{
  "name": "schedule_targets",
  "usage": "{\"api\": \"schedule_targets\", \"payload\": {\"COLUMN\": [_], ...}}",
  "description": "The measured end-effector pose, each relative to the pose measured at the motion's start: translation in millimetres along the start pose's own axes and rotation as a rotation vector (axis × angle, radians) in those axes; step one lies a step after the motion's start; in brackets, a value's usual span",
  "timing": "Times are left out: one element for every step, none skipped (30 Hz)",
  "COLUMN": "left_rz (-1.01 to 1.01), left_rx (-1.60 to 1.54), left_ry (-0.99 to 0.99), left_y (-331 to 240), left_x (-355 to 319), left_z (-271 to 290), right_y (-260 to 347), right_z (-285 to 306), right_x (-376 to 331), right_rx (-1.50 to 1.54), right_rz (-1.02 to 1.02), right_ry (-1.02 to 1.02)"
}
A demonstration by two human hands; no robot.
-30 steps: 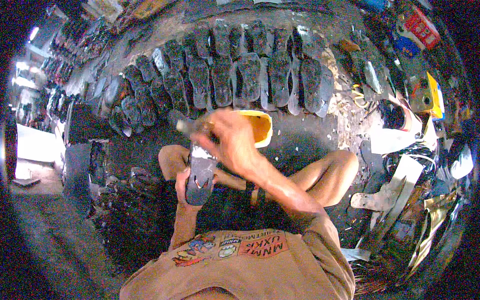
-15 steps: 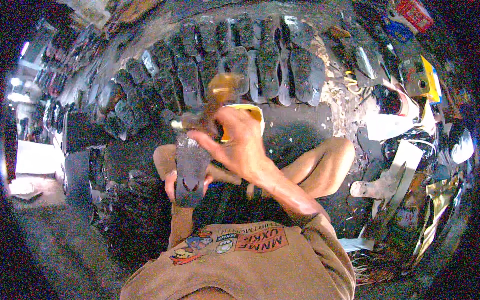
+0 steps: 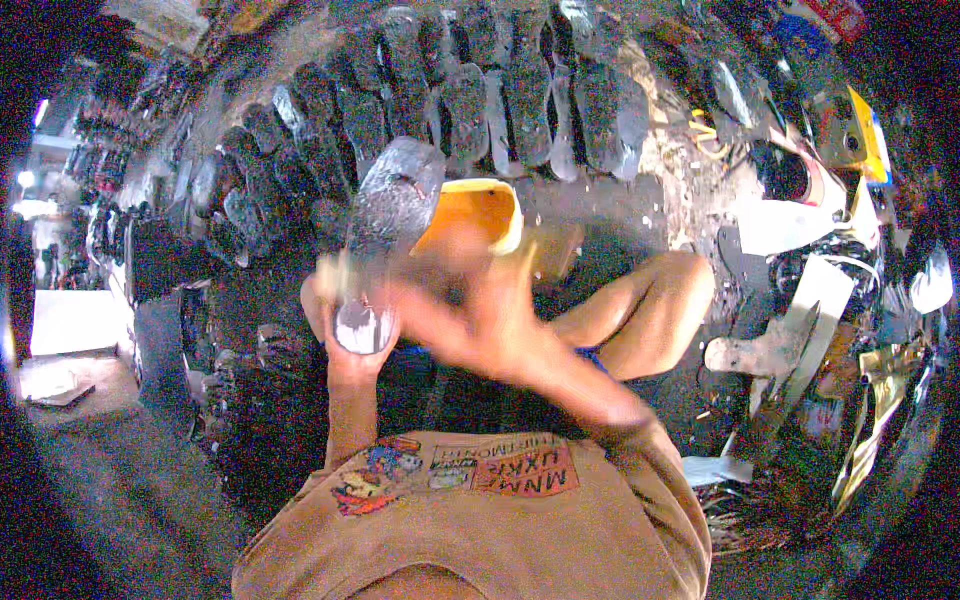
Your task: The person sits on the floor and repeatedly picks up dark shoe parts, dips a brush into a yellow container, and applies a white coating to each part. They place each coated part back into a large pile on the floor and continue the process with the next item.
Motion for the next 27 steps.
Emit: {"api": "schedule_targets", "payload": {"left_rz": [0.042, 0.043, 0.072, 0.042, 0.027, -0.032, -0.068, -0.102, -0.079, -0.062, -0.041, -0.040, -0.044, -0.038, -0.069, -0.072, -0.052, -0.027, -0.012, -0.046, -0.080, -0.095, -0.113, -0.131, -0.092, -0.043, -0.038], "left_rx": [-0.213, -0.167, -0.115, -0.127, -0.136, -0.071, -0.003, 0.064, -0.002, -0.097, -0.169, -0.181, -0.098, -0.008, -0.096, -0.181, -0.185, -0.191, -0.194, -0.137, -0.082, -0.036, 0.007, 0.047, -0.090, -0.226, -0.250], "left_ry": [-0.079, -0.089, -0.137, -0.018, 0.116, 0.131, 0.111, 0.092, 0.044, 0.032, 0.053, 0.044, -0.214, -0.324, -0.135, 0.060, 0.003, -0.064, -0.115, -0.064, -0.012, -0.029, -0.054, -0.077, -0.023, 0.011, 0.075], "left_y": [5.1, 7.5, 10.5, 6.9, 5.2, -1.6, -6.2, -10.3, -7.8, -5.0, -2.6, -2.4, -4.0, -5.4, 0.5, 1.9, 4.4, 7.5, 4.1, 3.7, 3.7, 3.6, 1.5, 0.1, 1.6, 5.4, 9.6], "left_x": [-10.9, -2.3, -4.9, 3.7, 14.6, 28.3, 25.9, 22.7, 17.2, 16.9, 21.8, 25.1, 23.2, 15.7, 19.7, 25.1, 26.7, 21.7, 24.6, 24.3, 22.7, 21.4, 19.2, 17.6, 19.4, 14.9, 11.1], "left_z": [-3.6, -6.7, -5.2, 0.0, -3.2, -2.6, -5.5, -10.3, -11.5, -12.2, -16.0, -15.3, 7.1, -0.4, 10.2, -0.3, 3.1, 5.5, -3.8, -8.1, -12.5, -15.7, -17.3, -17.8, -21.7, -22.6, -19.6], "right_y": [-11.4, -21.6, -32.0, -3.2, 17.9, 33.3, 35.6, 24.5, 16.5, 6.8, -19.8, -14.1, 0.2, -5.7, -22.2, -37.5, -38.5, -24.9, -10.4, -5.8, -16.2, -27.8, -39.5, -49.9, -43.6, -29.7, -14.7], "right_z": [9.7, 18.1, 21.5, 10.0, 12.3, 1.0, -1.0, 4.5, 6.0, 7.7, 12.0, 3.4, -4.5, 4.9, 17.7, 32.6, 28.7, 16.0, 5.0, 7.0, 22.3, 38.3, 60.8, 80.1, 88.7, 78.2, 63.1], "right_x": [29.4, 55.1, 59.0, 37.6, 33.9, 28.6, 18.7, 21.2, 13.8, 10.0, 12.2, 4.7, -9.9, -9.7, 2.5, 13.7, 8.8, -4.2, -13.1, -12.4, -1.2, 10.1, 29.2, 39.5, 50.4, 53.8, 48.5], "right_rx": [0.038, 0.062, 0.105, 0.021, 0.079, 0.154, 0.116, -0.073, -0.251, -0.422, -0.081, 0.088, 0.112, -0.001, -0.053, -0.102, -0.046, 0.086, 0.222, 0.016, -0.037, -0.091, -0.222, -0.197, -0.146, -0.063, 0.022], "right_rz": [-0.085, -0.170, -0.297, -0.087, 0.034, 0.160, 0.100, 0.084, 0.017, -0.037, -0.202, -0.172, -0.159, -0.167, -0.187, -0.214, -0.308, -0.248, -0.188, -0.147, -0.146, -0.141, -0.193, -0.225, -0.130, -0.181, -0.231], "right_ry": [-0.068, -0.132, -0.198, -0.068, -0.080, -0.053, 0.034, -0.058, -0.131, -0.200, -0.350, -0.330, -0.290, -0.300, -0.422, -0.551, -0.515, -0.406, -0.296, -0.145, -0.254, -0.368, -0.462, -0.535, -0.661, -0.549, -0.435]}}
Point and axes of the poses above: each hand's wrist, its own x-axis towards the middle knuckle, its own z-axis out of the back of the hand, y = z × x, the point moved 6 cm from there along x, towards the middle knuckle, and after that the axes turned 3 degrees about x, right-handed, at the moved point
